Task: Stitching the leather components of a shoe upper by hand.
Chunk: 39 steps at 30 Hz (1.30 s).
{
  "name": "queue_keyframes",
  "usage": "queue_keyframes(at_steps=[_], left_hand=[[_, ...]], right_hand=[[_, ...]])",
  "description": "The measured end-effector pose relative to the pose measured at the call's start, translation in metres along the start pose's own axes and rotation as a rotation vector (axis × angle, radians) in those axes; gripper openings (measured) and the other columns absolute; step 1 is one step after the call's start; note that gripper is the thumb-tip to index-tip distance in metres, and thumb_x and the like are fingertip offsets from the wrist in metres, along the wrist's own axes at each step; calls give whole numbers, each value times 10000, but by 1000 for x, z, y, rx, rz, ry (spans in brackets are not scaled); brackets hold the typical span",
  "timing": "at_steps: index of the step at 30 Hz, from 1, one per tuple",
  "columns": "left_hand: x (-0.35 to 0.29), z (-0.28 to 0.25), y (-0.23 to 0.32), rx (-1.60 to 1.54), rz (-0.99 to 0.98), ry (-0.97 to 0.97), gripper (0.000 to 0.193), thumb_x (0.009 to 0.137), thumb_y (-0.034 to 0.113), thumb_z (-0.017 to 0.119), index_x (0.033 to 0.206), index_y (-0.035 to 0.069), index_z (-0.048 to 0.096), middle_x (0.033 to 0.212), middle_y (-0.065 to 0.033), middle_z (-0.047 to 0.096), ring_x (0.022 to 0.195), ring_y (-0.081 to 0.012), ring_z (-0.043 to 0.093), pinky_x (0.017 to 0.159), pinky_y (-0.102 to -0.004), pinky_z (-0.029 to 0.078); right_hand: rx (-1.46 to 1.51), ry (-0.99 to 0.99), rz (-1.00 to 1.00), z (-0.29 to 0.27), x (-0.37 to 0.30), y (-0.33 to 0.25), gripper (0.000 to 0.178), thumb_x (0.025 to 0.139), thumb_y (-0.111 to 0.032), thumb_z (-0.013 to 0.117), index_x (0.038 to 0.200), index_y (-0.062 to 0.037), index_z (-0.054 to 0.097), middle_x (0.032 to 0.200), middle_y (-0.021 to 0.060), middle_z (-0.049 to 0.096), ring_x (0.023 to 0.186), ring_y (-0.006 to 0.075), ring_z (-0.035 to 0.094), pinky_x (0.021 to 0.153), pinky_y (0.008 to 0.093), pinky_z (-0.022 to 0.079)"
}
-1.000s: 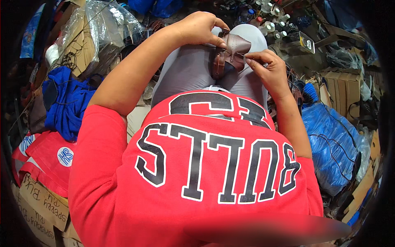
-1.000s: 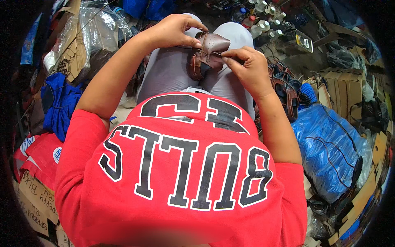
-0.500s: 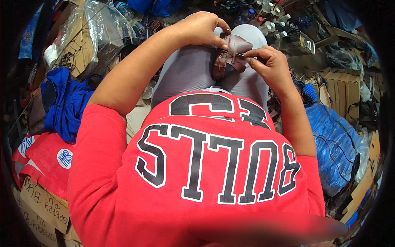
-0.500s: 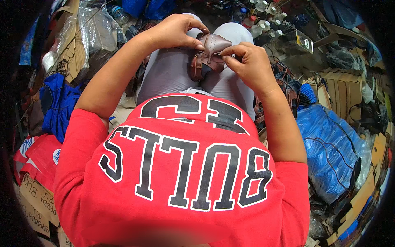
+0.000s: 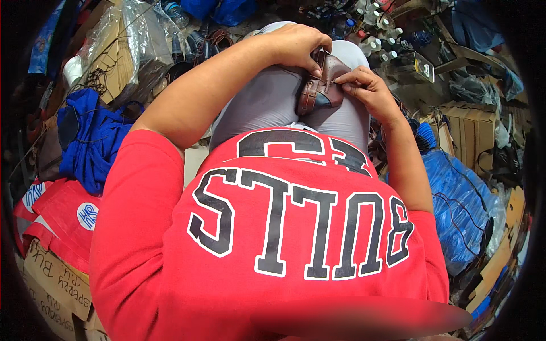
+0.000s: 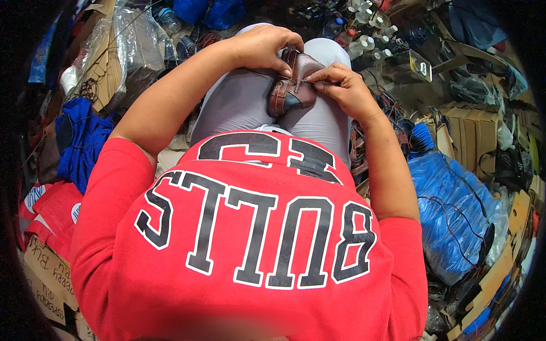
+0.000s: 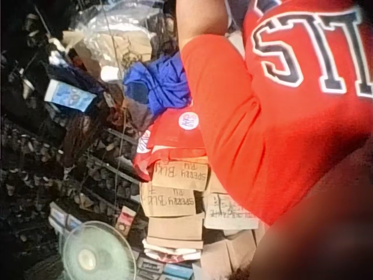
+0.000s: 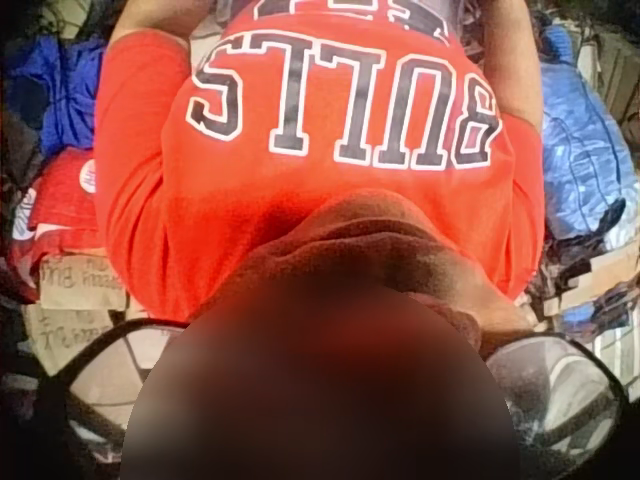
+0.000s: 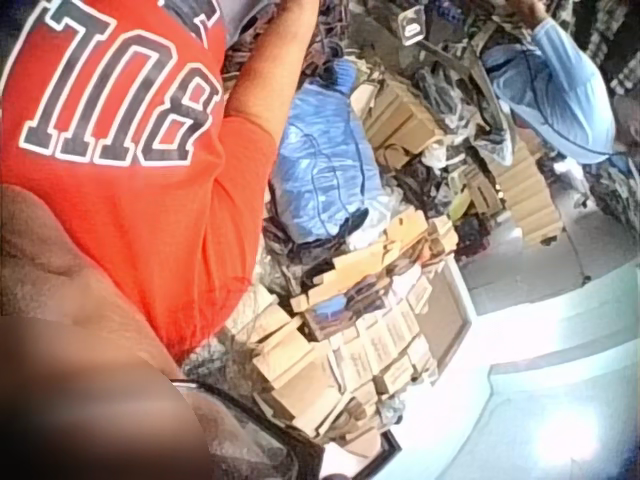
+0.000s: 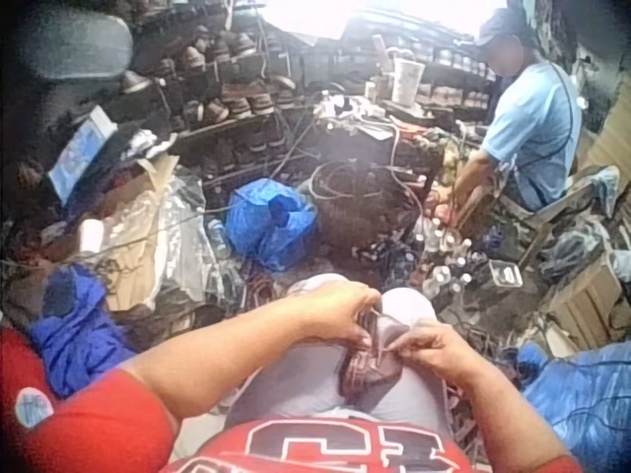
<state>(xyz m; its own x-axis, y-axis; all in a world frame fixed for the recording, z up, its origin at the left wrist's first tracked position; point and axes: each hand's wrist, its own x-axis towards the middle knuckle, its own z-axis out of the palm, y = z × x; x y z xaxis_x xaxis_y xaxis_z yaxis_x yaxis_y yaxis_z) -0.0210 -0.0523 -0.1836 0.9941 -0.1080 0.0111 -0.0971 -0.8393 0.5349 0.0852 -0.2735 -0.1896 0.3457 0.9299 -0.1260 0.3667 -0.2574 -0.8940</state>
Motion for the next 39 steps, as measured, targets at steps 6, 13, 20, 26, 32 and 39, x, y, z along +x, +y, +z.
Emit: queue_keyframes(at_steps=[6, 13, 20, 26, 32, 39], left_hand=[[-4, 8, -3, -89, -24, 77, 520, 576, 252, 795, 1038, 96, 614, 967, -122, 645, 934, -296, 608, 785, -367, 469], [-9, 0, 3, -137, -34, 128, 545, 532, 234, 814, 1010, 86, 599, 949, -129, 626, 925, -308, 586, 790, -377, 459], [-55, 2, 11, -195, -85, 243, 351, 788, 6, 549, 1129, 79, 591, 984, -146, 522, 911, -246, 555, 743, -314, 457], [-75, 13, 20, -170, -32, 476, 285, 738, 12, 654, 988, 141, 700, 761, -34, 537, 716, -165, 524, 750, -310, 403], [-75, 15, 21, -44, -11, 480, 154, 727, 121, 708, 848, 213, 730, 715, 20, 521, 762, -183, 500, 789, -347, 326], [-73, 12, 23, -6, -7, 442, 151, 725, 123, 709, 825, 233, 732, 709, 18, 493, 776, -177, 476, 758, -358, 292]], right_hand=[[44, 82, 22, 10, 2, 4, 157, 753, -54, 692, 906, -83, 717, 782, 9, 574, 768, 108, 521, 700, 231, 419], [-314, 219, -162, 28, -2, -19, 104, 715, -86, 712, 811, -49, 696, 725, 72, 626, 690, 181, 585, 675, 293, 432], [-461, 285, -257, 39, -30, -31, 227, 740, -111, 682, 959, -166, 707, 693, 38, 524, 669, 212, 513, 668, 341, 369], [-357, 172, -151, 32, -25, -21, 290, 785, -43, 611, 1036, -162, 694, 723, 45, 510, 693, 172, 515, 619, 302, 392], [-133, 28, 35, 15, -11, -24, 462, 686, 109, 474, 1002, -140, 700, 811, 20, 527, 800, 126, 534, 783, 229, 440], [-56, 17, 42, 13, -6, -20, 475, 663, 117, 455, 985, -130, 702, 817, 6, 516, 804, 119, 521, 800, 226, 435]])
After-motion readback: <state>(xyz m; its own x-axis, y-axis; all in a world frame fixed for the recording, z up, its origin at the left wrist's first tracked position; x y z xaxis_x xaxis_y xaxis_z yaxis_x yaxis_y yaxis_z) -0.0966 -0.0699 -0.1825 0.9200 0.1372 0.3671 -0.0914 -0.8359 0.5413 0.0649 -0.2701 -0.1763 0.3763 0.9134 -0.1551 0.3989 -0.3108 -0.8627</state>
